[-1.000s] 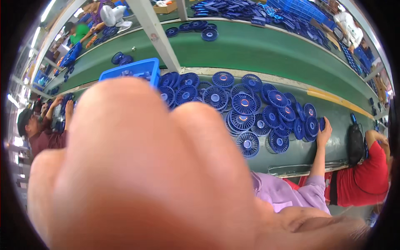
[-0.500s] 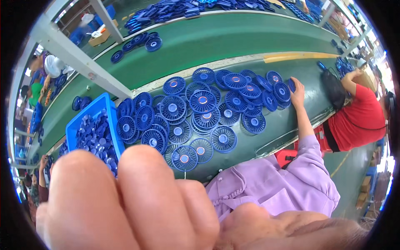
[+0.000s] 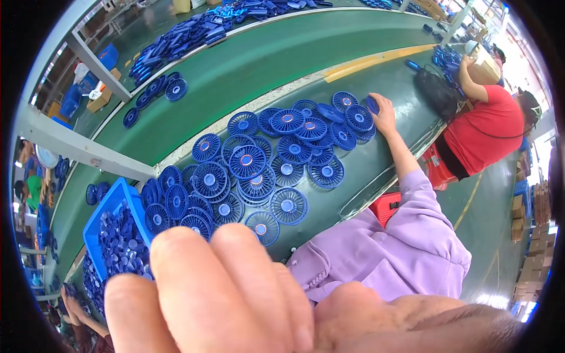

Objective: The person assembles portable fan casings by taking fan grilles from the table, pressing front and back covers together by hand, and placing the assembled units onto the conveyor belt.

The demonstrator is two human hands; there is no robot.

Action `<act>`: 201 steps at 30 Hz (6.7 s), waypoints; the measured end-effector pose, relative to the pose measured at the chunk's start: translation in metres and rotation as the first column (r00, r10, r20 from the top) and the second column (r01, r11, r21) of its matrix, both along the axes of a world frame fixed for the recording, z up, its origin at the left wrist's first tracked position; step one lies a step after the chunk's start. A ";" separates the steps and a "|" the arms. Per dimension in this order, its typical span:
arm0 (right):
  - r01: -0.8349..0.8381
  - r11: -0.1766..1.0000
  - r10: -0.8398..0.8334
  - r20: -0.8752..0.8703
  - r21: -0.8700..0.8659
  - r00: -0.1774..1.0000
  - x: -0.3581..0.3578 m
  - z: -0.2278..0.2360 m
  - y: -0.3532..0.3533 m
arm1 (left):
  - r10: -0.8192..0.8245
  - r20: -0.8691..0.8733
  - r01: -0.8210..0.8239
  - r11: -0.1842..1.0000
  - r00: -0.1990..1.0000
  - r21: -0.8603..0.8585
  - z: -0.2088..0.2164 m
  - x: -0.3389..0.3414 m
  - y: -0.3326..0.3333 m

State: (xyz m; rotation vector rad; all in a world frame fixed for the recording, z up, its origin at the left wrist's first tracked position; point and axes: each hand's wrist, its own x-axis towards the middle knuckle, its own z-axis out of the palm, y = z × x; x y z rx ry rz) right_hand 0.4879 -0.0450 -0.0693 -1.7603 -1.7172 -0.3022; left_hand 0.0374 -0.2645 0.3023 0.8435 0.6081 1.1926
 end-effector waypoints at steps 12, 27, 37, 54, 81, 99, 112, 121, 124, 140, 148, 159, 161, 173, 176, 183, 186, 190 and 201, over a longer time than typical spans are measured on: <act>-0.007 1.000 0.007 -0.015 0.015 1.000 -0.005 0.001 0.005 | -0.267 0.265 0.147 0.905 0.927 0.400 -0.039 -0.008 0.036; -0.057 0.998 0.057 -0.005 0.042 0.998 -0.018 0.005 0.009 | -0.334 0.376 -0.100 0.618 0.864 0.780 -0.105 -0.033 0.028; -0.189 0.974 0.197 0.053 -0.125 0.979 0.010 0.013 0.001 | 0.852 -0.507 -0.080 0.519 0.131 0.851 -0.252 -0.067 0.106; -0.503 0.780 0.320 -0.453 -0.372 0.832 -0.230 0.089 0.273 | 0.700 -0.713 0.022 0.714 -0.040 0.700 -0.322 -0.065 0.121; -0.721 0.628 0.402 -0.671 -0.294 0.624 -0.399 0.033 0.376 | 0.672 -0.741 -0.032 0.741 0.012 0.671 -0.322 -0.072 0.127; 0.085 0.906 0.101 0.408 -0.414 0.907 -0.039 0.078 0.047 | 0.704 -0.709 -0.022 0.710 0.049 0.704 -0.317 -0.070 0.125; -0.487 0.774 0.547 0.040 -0.404 0.836 -0.242 0.074 0.203 | 0.700 -0.711 -0.034 0.714 0.061 0.700 -0.316 -0.071 0.125; -0.479 0.805 0.517 0.018 -0.351 0.856 -0.284 0.036 0.304 | 0.692 -0.717 -0.050 0.722 0.085 0.690 -0.318 -0.071 0.125; -0.518 0.812 0.523 -0.059 -0.267 0.850 -0.342 0.043 0.340 | 0.684 -0.726 -0.057 0.730 0.073 0.682 -0.316 -0.073 0.123; -0.508 0.851 0.493 -0.130 -0.135 0.860 -0.466 0.019 0.411 | 0.636 -0.768 -0.048 0.772 0.078 0.634 -0.313 -0.071 0.133; -0.557 0.811 0.576 0.077 -0.182 0.814 -0.513 0.011 0.333 | 0.651 -0.755 -0.064 0.759 0.086 0.648 -0.315 -0.071 0.126; -0.636 0.617 0.708 -0.026 -0.464 0.706 -0.350 0.046 0.254 | 0.683 -0.730 -0.001 0.730 0.008 0.683 -0.318 -0.076 0.124; -0.610 0.715 0.650 0.003 -0.343 0.760 -0.291 0.058 0.223 | 0.690 -0.724 -0.003 0.724 0.017 0.690 -0.317 -0.075 0.128; -0.241 0.946 0.243 -0.016 -0.217 0.970 -0.067 0.089 0.069 | 0.714 -0.700 0.048 0.700 -0.014 0.713 -0.319 -0.062 0.125; -0.370 0.869 0.363 -0.086 -0.329 0.928 -0.095 0.078 0.062 | 0.725 -0.689 0.073 0.688 -0.016 0.722 -0.318 -0.061 0.124; -0.454 0.768 0.436 -0.150 -0.452 0.887 -0.118 0.076 0.058 | 0.708 -0.694 0.173 0.705 -0.129 0.687 -0.282 -0.047 0.115; -0.555 0.772 0.463 -0.323 -0.310 0.825 -0.119 0.084 0.060 | 0.653 -0.731 0.219 0.756 -0.195 0.617 -0.253 -0.043 0.107; -0.577 0.768 0.477 -0.352 -0.278 0.805 -0.117 0.089 0.052 | 0.642 -0.736 0.279 0.763 -0.216 0.583 -0.232 -0.055 0.127; -0.616 0.784 0.390 -0.835 0.080 0.388 -0.138 0.088 0.050 | 0.414 -0.788 -0.134 0.843 -0.456 0.520 -0.305 -0.181 0.311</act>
